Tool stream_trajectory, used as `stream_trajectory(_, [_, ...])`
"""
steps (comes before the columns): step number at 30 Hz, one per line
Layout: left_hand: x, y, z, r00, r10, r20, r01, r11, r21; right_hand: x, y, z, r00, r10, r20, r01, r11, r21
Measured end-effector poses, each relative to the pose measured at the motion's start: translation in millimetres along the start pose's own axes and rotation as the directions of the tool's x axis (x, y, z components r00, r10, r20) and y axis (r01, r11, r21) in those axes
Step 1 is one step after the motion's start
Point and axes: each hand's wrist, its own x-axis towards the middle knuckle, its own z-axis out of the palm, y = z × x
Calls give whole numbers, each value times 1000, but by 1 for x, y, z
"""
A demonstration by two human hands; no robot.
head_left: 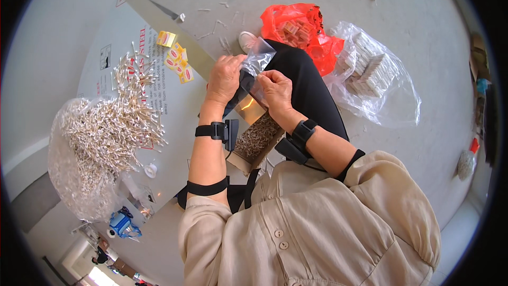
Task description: Packaging cotton swabs into clear plastic bags.
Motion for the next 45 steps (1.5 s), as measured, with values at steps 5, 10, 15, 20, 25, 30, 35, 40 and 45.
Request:
stream_trajectory(5, [-7,0,2,997,59,-42,-55,994,90,-5,-5,-1,1000,25,-19,-26,998,-59])
stream_trajectory(10, [-15,2,0,996,61,-62,-56,996,72,-9,-15,-1,1000,-7,-1,7,998,-63])
stream_trajectory(15, [-17,0,-1,985,-148,-90,137,983,-124,-7,-11,-3,997,-13,73,19,997,-80])
stream_trajectory(20, [-13,-11,-11,988,-153,-15,151,986,-76,-14,-7,-1,985,160,62,-156,985,-70])
stream_trajectory(25, [-18,-11,-16,891,-441,112,454,855,-251,-22,19,-2,992,76,100,-57,981,-185])
stream_trajectory(30, [-33,-10,-26,907,-407,112,415,907,-71,-38,32,8,966,-214,143,257,846,-468])
stream_trajectory(35, [-48,-14,-29,969,-245,-30,247,960,130,-36,49,11,930,-279,240,361,817,-450])
stream_trajectory(40, [-35,-4,-9,983,-156,-98,175,956,235,-19,46,-9,915,-276,295,397,756,-521])
stream_trajectory(45, [-49,4,-14,963,-201,-179,246,927,282,-20,44,-2,906,-274,321,422,592,-687])
